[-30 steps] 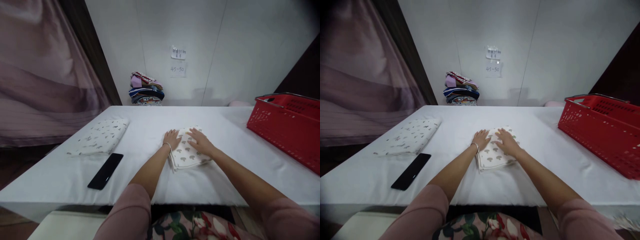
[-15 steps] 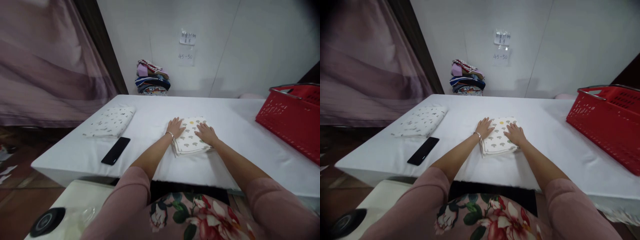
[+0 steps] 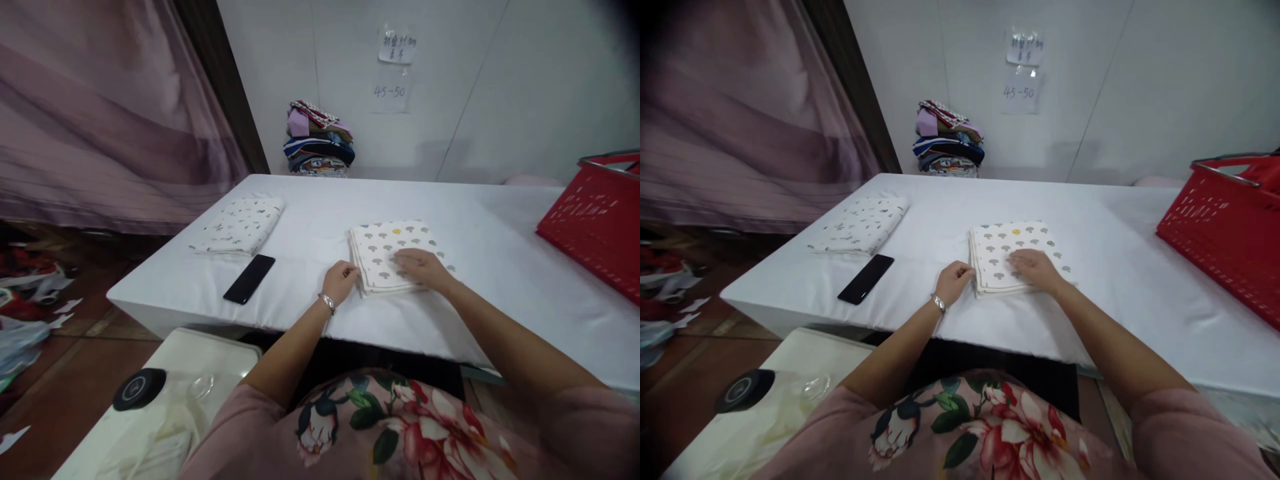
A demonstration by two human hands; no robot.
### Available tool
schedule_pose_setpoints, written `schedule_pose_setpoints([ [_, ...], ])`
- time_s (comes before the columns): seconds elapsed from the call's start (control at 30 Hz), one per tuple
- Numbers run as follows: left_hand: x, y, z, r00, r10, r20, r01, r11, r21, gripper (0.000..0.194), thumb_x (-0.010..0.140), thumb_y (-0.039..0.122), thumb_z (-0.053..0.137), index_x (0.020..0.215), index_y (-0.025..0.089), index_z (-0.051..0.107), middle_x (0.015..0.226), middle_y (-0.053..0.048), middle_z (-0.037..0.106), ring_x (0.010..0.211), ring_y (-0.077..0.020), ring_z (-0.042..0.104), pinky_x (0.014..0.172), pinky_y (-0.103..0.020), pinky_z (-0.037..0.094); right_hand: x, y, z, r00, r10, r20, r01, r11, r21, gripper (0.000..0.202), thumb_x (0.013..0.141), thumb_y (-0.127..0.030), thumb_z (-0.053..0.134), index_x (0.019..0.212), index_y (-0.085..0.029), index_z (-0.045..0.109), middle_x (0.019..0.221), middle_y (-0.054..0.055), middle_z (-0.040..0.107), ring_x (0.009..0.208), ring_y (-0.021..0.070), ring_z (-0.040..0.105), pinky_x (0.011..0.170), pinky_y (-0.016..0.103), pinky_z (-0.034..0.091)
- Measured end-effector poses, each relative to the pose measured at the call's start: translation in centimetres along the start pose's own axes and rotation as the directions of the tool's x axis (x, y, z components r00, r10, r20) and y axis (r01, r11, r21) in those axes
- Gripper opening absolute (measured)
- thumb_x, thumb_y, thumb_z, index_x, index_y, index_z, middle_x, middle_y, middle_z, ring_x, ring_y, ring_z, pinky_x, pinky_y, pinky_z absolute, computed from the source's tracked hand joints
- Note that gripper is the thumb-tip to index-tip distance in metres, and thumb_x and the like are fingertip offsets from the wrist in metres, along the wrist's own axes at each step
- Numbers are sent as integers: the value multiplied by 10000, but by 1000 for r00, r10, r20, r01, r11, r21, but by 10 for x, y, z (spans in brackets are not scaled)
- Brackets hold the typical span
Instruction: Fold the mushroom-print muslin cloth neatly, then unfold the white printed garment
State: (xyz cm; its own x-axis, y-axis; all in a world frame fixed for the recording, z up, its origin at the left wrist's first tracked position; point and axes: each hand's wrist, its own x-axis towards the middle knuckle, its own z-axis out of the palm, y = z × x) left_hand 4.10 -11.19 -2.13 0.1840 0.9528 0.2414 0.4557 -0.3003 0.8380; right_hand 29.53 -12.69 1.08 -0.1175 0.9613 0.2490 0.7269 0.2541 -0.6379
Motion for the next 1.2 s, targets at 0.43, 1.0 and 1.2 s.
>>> schedule_pose_setpoints([
  [0.43, -34, 15, 5, 987, -70, 146, 55, 993, 103, 150, 754, 326, 617, 677, 197, 617, 685, 29, 583, 663, -114, 523, 636, -236, 406, -22, -45, 44, 955, -286, 82, 289, 957, -29, 208, 883, -309, 493, 847, -220, 676, 834, 45, 645, 812, 185, 556, 754, 338, 417],
  [1.0, -31, 6, 5, 992, -96, 80, 103, 991, -85, 128, 763, 274, 585, 685, 188, 638, 701, 23, 622, 676, -113, 557, 650, -230, 435, -33, -48, 55, 925, -371, 81, 380, 905, -192, 172, 876, -268, 496, 938, -198, 641, 902, 71, 622, 850, 200, 532, 750, 342, 412],
  [1.2, -8, 9, 0, 991, -136, -14, 135, 990, -48, 108, 770, 225, 562, 714, 190, 648, 772, 9, 641, 721, -122, 579, 709, -249, 460, -35, -48, 57, 930, -367, 14, 365, 920, -142, 181, 898, -284, 471, 923, -198, 628, 906, 67, 624, 848, 188, 540, 757, 335, 415],
])
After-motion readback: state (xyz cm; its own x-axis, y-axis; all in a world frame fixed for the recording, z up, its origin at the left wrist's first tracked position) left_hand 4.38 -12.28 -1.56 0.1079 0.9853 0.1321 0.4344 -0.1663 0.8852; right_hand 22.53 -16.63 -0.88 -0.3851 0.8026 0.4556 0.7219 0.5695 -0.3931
